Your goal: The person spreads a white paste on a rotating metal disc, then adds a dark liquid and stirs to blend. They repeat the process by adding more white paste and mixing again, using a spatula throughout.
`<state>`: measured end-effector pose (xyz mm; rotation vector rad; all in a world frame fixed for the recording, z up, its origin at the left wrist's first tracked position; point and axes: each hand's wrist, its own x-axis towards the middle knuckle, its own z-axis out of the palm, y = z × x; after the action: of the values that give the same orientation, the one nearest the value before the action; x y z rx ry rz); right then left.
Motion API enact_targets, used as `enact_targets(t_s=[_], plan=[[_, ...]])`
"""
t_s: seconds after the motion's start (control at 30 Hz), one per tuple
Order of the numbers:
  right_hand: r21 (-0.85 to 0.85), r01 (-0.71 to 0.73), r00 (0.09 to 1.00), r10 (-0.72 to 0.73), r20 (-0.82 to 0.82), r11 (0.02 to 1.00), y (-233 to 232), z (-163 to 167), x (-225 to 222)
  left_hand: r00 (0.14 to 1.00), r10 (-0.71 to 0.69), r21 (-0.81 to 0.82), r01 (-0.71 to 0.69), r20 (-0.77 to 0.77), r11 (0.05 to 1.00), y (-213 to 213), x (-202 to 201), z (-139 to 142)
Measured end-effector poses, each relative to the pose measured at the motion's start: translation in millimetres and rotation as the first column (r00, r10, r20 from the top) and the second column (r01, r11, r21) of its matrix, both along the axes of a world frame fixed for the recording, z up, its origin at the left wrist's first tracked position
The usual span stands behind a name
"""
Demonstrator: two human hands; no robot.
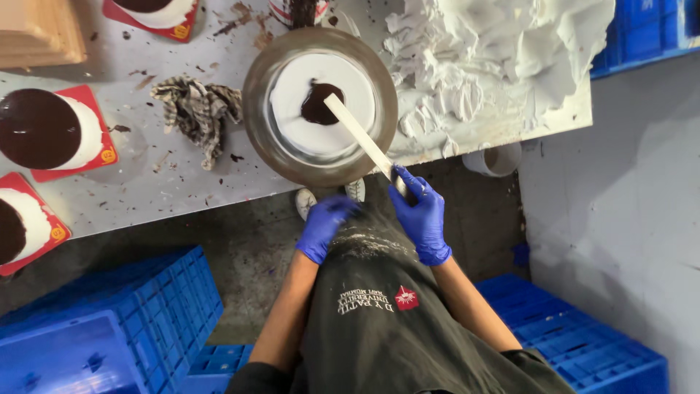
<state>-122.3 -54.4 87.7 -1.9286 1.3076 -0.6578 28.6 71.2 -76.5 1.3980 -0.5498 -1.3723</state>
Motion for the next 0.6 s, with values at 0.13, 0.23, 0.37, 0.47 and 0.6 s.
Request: enact_targets(t_s=[0.13, 0.23, 0.37, 0.47, 0.6], plan=[[0.000, -0.014, 0.999, 0.014, -0.030, 1.000, 6.8, -1.9, -5.3, 0.988, -0.046, 0.005, 0.048, -0.148, 0.999, -3.4, 15.2, -4.7], [0.021, -0.018, 1.000, 0.018, -0.025, 1.000, 9.8, -7.7, -7.7, 0.825, 0.540, 0.230, -0.500, -0.169, 0.835, -4.9, 64.0, -3.2], [0.058, -0.019, 1.000, 0.019, -0.006, 0.998, 12.7, -12.6, -7.8, 0.690, 0.716, 0.248, -0.679, -0.103, 0.691, -12.3, 61.8, 3.3], [0.114, 0.005, 1.000, -0.004, -0.011, 0.993, 13.2, -11.5, -6.9, 0.945, 0.285, 0.016, -0.291, 0.163, 0.957, -19.2, 1.4, 3.6], [0.102, -0.017, 1.000, 0.015, 0.014, 0.995, 12.6, -9.0, -5.5, 0.944, -0.215, -0.005, 0.221, -0.250, 0.975, -12.9, -13.6, -4.5]])
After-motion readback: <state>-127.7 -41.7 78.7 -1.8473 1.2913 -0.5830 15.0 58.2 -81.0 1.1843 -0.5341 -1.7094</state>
